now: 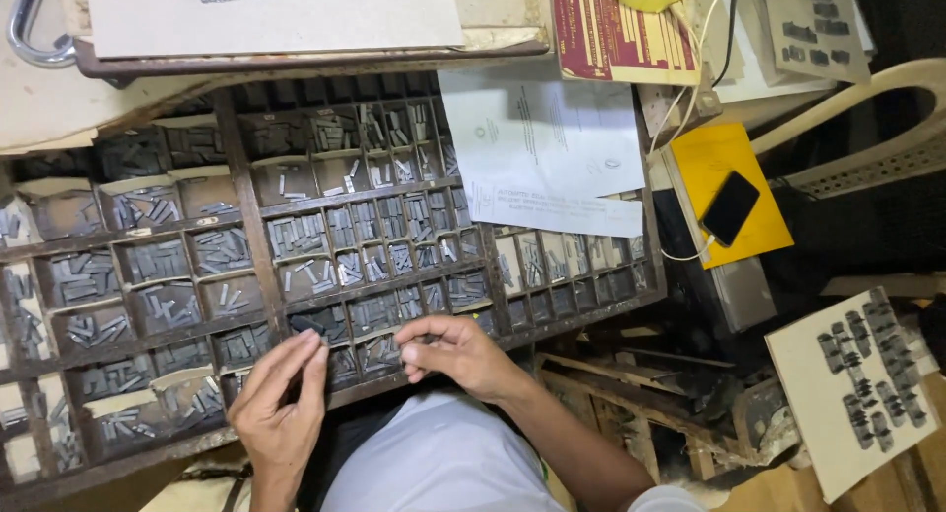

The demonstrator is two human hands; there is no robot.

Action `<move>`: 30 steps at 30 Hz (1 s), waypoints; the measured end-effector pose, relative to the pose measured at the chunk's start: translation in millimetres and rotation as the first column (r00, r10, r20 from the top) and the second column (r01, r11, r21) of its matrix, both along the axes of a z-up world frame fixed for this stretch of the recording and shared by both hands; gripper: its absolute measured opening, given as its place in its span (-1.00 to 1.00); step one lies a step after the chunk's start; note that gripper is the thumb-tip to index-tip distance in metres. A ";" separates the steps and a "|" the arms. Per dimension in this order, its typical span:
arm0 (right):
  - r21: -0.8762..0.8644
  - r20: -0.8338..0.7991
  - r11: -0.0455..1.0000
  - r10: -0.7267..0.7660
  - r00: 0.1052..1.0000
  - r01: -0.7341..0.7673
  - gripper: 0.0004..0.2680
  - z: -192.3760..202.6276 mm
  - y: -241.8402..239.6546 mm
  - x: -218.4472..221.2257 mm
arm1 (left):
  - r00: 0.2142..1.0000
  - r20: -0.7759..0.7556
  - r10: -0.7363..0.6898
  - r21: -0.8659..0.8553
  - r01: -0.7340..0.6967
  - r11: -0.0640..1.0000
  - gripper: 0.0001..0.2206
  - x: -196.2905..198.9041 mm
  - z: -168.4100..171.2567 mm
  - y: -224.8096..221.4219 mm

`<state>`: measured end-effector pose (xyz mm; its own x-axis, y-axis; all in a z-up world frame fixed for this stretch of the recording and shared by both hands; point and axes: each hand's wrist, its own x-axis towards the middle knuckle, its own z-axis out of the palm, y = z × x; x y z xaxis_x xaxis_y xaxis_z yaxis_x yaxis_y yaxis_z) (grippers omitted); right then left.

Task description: The person picks up small metal printing type pieces from a compartmentalized tray and places them into a composing stick. They repeatedly select individual letters, align them in the stick, and occasionally adjust the arrangement. A white dog is visible on the floor nearby.

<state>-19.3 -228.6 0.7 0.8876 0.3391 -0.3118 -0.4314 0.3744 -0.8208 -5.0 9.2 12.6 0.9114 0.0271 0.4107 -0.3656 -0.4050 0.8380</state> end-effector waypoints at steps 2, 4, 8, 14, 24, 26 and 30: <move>-0.033 0.008 0.999 -0.039 0.999 0.039 -0.83 0.3 -3.8 -1.9 | 1.000 -0.007 0.017 -0.010 -0.017 1.000 -0.81 -0.6 -0.4 -0.9; -0.066 0.019 0.995 -0.074 0.997 0.075 -0.84 0.7 -7.1 -1.6 | 0.999 -0.013 0.036 -0.020 -0.036 0.999 -0.83 -1.7 -3.2 0.0; -0.210 0.195 0.968 -0.096 0.976 0.137 -0.84 8.2 -11.0 3.2 | 0.999 -0.019 0.025 -0.009 -0.025 1.000 -0.78 -3.8 -2.3 -0.2; -0.243 0.327 0.946 -0.130 0.936 0.216 -0.83 30.1 -16.7 7.7 | 0.999 -0.049 0.009 -0.024 -0.010 1.000 -0.71 -5.3 3.1 -3.5; -0.372 0.208 0.851 -0.312 0.927 0.370 -0.73 27.1 -16.5 1.0 | 1.000 0.026 -0.015 -0.191 0.020 0.981 -0.77 6.7 26.7 -30.7; -0.378 0.231 0.850 -0.298 0.926 0.367 -0.74 35.5 -11.4 0.4 | 1.000 0.017 -0.023 -0.215 0.026 0.976 -0.76 5.2 27.3 -32.4; -0.419 0.332 0.812 -0.279 0.901 0.406 -0.75 48.7 -7.4 -2.4 | 0.994 0.032 -0.102 -0.278 0.106 0.955 -0.75 6.9 29.4 -37.9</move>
